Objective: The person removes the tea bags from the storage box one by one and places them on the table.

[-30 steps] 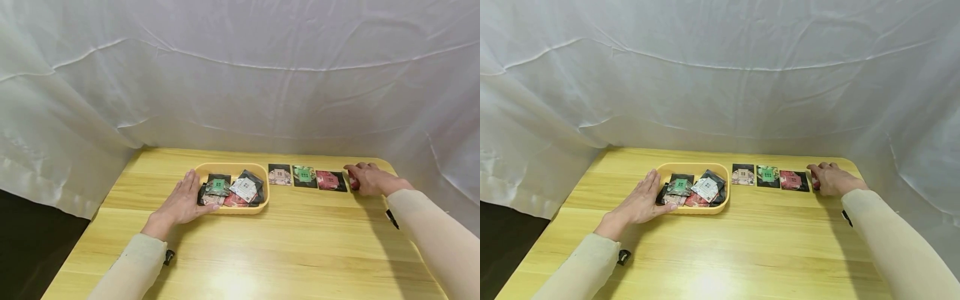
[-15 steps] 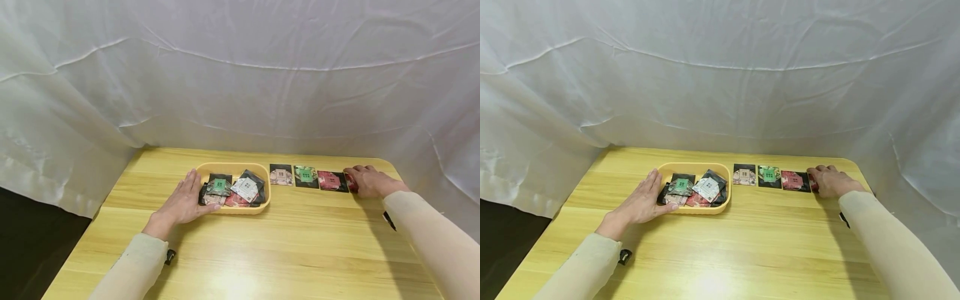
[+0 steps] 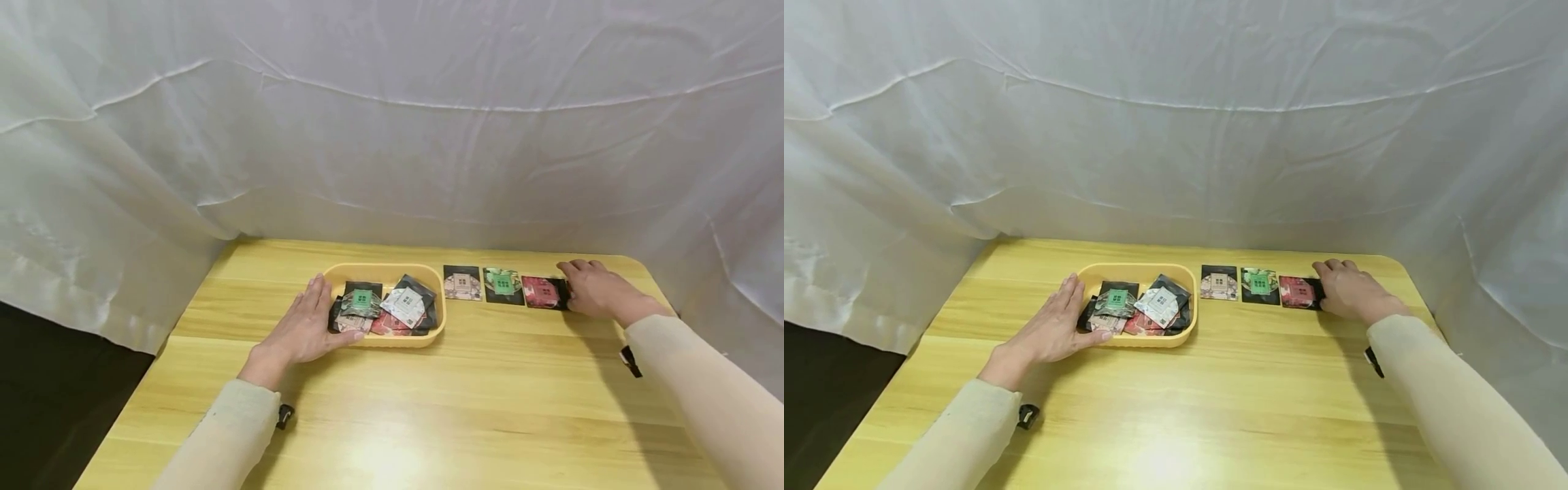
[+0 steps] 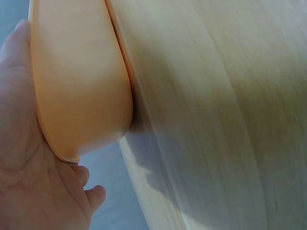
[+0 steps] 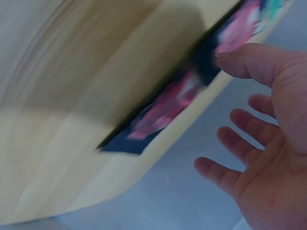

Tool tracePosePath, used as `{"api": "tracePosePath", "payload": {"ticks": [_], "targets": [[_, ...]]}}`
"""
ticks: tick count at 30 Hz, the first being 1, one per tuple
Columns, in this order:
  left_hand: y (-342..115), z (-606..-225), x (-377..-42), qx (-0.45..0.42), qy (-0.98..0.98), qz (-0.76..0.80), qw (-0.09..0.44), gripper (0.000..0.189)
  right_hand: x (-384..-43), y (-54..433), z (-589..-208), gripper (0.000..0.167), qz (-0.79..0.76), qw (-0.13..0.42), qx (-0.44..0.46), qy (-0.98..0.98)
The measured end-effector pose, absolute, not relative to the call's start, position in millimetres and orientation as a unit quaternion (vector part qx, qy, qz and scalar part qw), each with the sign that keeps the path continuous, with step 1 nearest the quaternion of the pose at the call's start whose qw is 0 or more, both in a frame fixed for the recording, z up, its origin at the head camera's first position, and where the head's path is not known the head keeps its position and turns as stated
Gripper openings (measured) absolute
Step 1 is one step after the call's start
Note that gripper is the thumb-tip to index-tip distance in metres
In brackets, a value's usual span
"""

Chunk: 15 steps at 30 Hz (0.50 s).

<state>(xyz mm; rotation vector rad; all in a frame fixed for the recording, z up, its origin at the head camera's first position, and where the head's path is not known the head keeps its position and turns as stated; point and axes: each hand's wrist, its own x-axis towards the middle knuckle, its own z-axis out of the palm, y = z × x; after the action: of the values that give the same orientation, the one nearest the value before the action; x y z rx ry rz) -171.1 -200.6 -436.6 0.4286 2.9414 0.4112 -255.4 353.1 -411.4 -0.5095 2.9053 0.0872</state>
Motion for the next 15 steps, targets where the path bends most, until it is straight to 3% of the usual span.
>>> {"api": "tracePosePath", "payload": {"ticks": [7,15], "targets": [[-200.1,-437.6,-172.3,0.136,0.978,0.144,0.068,0.134,-249.4,296.0,-396.1,0.070,0.027,0.013,-0.228,0.973],[-199.7,-438.9,-172.1,0.131,0.977,0.153,0.075,0.136,-238.5,216.5,-382.3,0.074,-0.027,-0.022,-0.234,0.972]]}}
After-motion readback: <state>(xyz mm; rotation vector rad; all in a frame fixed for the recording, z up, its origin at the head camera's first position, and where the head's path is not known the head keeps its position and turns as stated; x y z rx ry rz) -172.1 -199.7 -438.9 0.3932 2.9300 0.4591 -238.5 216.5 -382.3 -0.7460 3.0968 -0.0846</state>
